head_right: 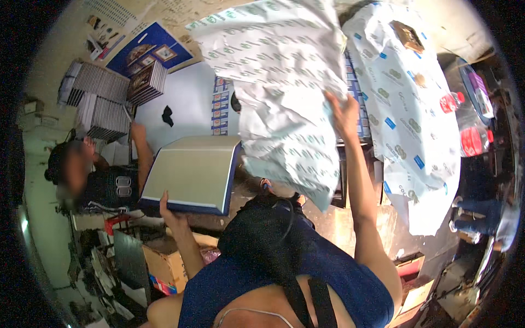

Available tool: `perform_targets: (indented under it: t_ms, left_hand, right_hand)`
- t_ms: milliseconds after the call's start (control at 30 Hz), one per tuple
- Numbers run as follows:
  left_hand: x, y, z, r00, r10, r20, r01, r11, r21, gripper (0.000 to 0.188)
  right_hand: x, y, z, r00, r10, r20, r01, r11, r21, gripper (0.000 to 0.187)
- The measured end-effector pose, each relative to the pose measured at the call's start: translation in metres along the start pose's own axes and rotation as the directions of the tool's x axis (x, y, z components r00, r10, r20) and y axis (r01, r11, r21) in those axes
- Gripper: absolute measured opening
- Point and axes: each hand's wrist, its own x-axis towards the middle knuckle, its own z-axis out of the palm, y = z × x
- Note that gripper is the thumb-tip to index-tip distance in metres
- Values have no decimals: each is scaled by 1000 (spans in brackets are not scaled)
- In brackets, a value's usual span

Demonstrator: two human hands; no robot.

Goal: The person applies glue to folders by hand using a brush and then stacks the folders together.

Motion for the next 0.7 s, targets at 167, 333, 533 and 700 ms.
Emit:
perform_targets:
  t_ms: [167, 333, 533, 700]
  left_hand:
    - [-54, 38, -40, 990, 67, -122, -62, 997, 40, 41]
    - [-89, 48, -67, 920, 162, -358, -132, 985, 107, 41]
    - [-102, 60, -99, 900, 165, -405, -88, 976, 201, 42]
    - [-96, 87, -99, 934, 169, -313, -79, 957, 280, 40]
  right_hand:
    - [50, 102, 163, 919, 239, 313, -342, 878, 336, 37]
    - [37, 196, 247, 916, 322, 242, -312, 947, -79, 61]
    - [-62, 140, 255, 973, -229, 8, 211, 882, -421, 63]
    - [-234, 22, 238, -31, 320, 947, -461, 836, -297, 72]
